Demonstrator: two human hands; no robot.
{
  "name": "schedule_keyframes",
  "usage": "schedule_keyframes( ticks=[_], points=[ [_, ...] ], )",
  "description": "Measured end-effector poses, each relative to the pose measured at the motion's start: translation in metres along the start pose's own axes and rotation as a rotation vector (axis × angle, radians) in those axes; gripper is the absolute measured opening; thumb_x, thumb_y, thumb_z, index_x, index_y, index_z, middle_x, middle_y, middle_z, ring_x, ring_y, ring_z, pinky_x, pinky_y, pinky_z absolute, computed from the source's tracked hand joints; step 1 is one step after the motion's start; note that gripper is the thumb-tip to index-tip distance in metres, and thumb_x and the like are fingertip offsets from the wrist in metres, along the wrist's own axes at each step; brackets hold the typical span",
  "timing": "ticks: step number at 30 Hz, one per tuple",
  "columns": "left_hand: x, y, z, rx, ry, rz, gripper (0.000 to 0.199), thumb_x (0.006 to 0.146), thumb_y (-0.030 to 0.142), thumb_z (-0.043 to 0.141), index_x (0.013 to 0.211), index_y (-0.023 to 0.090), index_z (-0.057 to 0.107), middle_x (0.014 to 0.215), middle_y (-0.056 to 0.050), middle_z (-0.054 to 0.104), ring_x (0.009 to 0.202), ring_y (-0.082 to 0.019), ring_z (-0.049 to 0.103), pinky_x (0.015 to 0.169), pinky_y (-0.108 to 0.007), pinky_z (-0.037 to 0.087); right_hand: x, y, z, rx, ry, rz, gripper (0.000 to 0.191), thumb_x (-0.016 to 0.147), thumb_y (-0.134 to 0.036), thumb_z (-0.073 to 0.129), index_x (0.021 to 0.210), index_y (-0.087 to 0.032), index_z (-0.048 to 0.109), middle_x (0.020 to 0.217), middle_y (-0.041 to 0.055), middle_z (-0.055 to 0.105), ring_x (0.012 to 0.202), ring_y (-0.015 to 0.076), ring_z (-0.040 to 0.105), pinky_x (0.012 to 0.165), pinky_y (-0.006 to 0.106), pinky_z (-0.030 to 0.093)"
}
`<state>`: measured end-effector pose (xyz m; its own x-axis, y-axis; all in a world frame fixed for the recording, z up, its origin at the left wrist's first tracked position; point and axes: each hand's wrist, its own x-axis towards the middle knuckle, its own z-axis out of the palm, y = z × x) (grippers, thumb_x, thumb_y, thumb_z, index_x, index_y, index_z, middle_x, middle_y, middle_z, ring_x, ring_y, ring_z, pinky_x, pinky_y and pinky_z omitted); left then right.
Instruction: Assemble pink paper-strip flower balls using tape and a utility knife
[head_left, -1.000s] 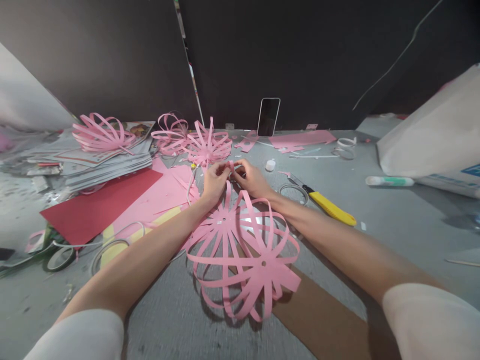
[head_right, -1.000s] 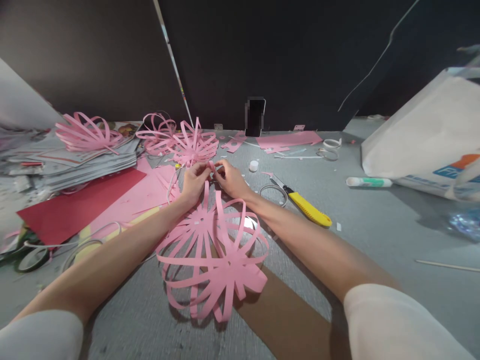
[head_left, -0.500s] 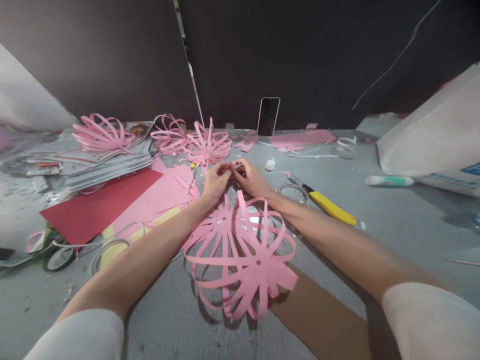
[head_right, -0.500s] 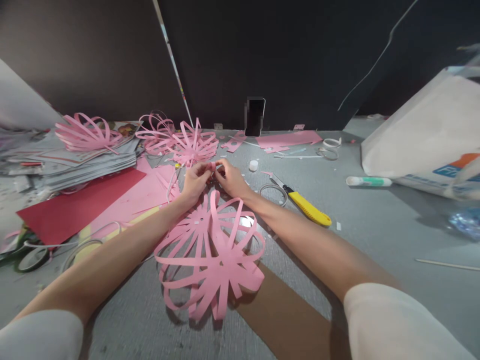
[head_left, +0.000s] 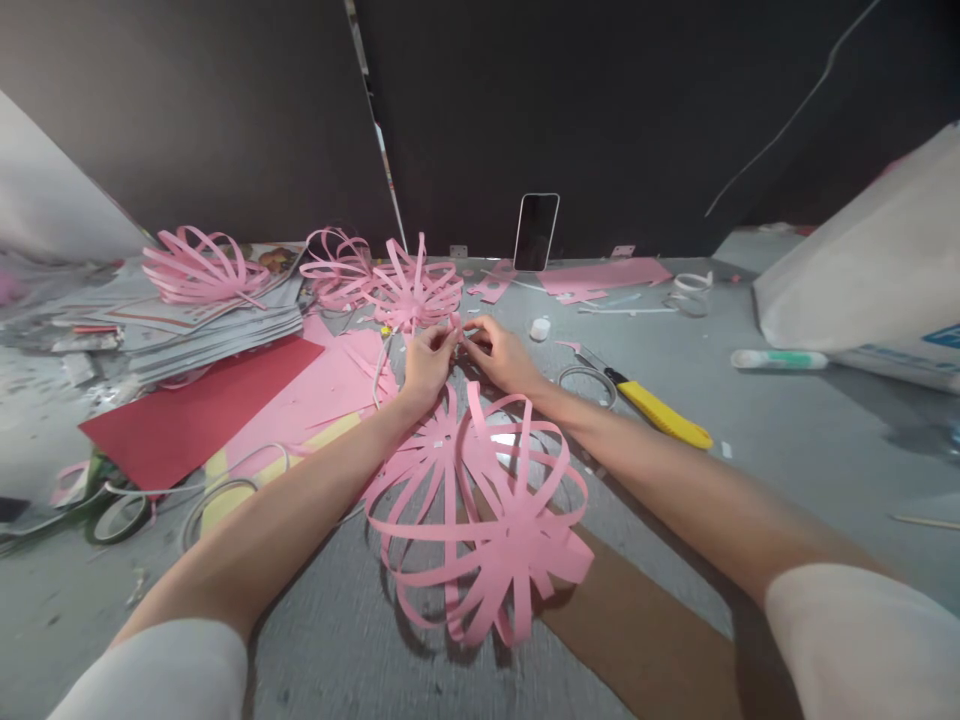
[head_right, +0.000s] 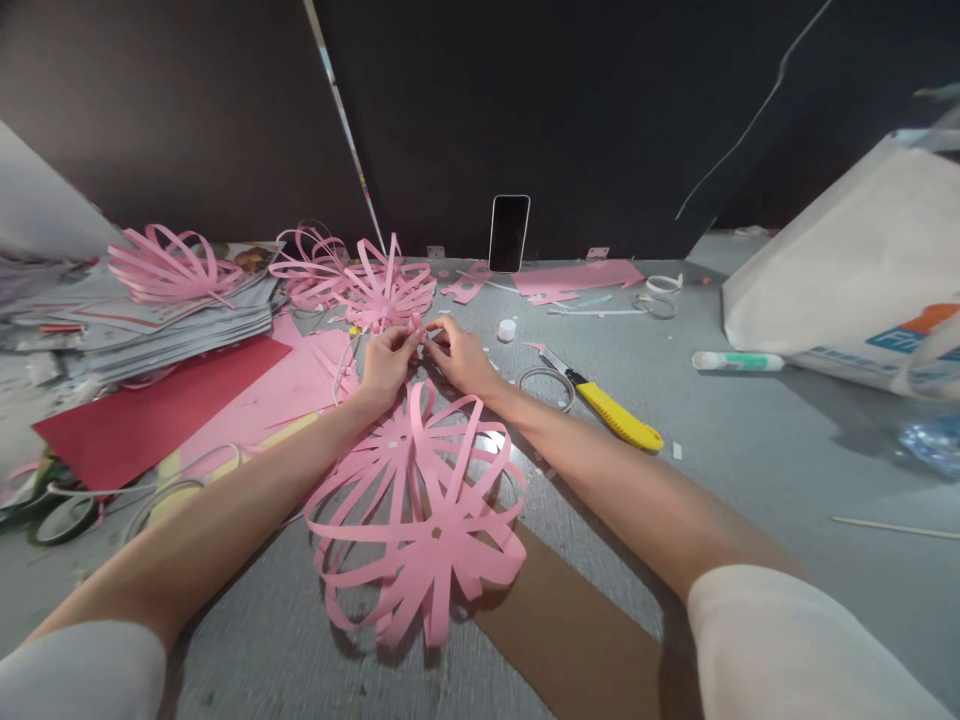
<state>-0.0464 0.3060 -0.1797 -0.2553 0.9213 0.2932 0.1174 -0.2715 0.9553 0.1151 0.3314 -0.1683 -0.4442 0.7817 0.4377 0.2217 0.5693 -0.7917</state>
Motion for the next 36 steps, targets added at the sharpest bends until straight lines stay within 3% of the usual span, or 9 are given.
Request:
schedule_keyframes(
  ticks=[13, 24, 36],
  points=[
    [0.0034, -0.0053, -0.0011, -0.034, 0.071, -0.102, 0.024, 0.091, 0.040, 0.072, 0.092, 0.017, 0.069, 0.059, 0.004, 0.056, 0.052, -0.011, 0.050, 0.051, -0.024, 0.040, -0.0005, -0.0056, -0.0030, -0.059, -0.002, -0.015, 0.031, 0.099, -0.050, 0.062, 0.117, -0.024, 0.059, 0.093, 0.0040, 0.081, 0.088, 0.0260, 0.075, 0.083, 0.037, 0.053],
    [0.0014, -0.0017, -0.0021, 0.038, 0.035, -0.011, 0.018, 0.087, 0.034, 0.073, 0.091, 0.017, 0.077, 0.063, 0.001, 0.062, 0.053, -0.011, 0.051, 0.051, -0.024, 0.041, -0.0024, -0.0016, -0.0009, -0.108, -0.015, -0.039, 0.022, 0.101, -0.034, 0.057, 0.121, -0.026, 0.059, 0.100, 0.0051, 0.080, 0.094, 0.0269, 0.077, 0.086, 0.039, 0.054],
    [0.0012, -0.0026, -0.0011, 0.035, 0.008, 0.013, 0.017, 0.086, 0.027, 0.070, 0.096, 0.017, 0.080, 0.082, -0.003, 0.075, 0.062, -0.013, 0.059, 0.058, -0.025, 0.047, -0.0034, -0.0053, -0.0011, -0.101, 0.027, -0.010, 0.024, 0.100, -0.037, 0.058, 0.120, -0.024, 0.061, 0.099, 0.0061, 0.080, 0.092, 0.0276, 0.076, 0.087, 0.041, 0.057]
  ],
)
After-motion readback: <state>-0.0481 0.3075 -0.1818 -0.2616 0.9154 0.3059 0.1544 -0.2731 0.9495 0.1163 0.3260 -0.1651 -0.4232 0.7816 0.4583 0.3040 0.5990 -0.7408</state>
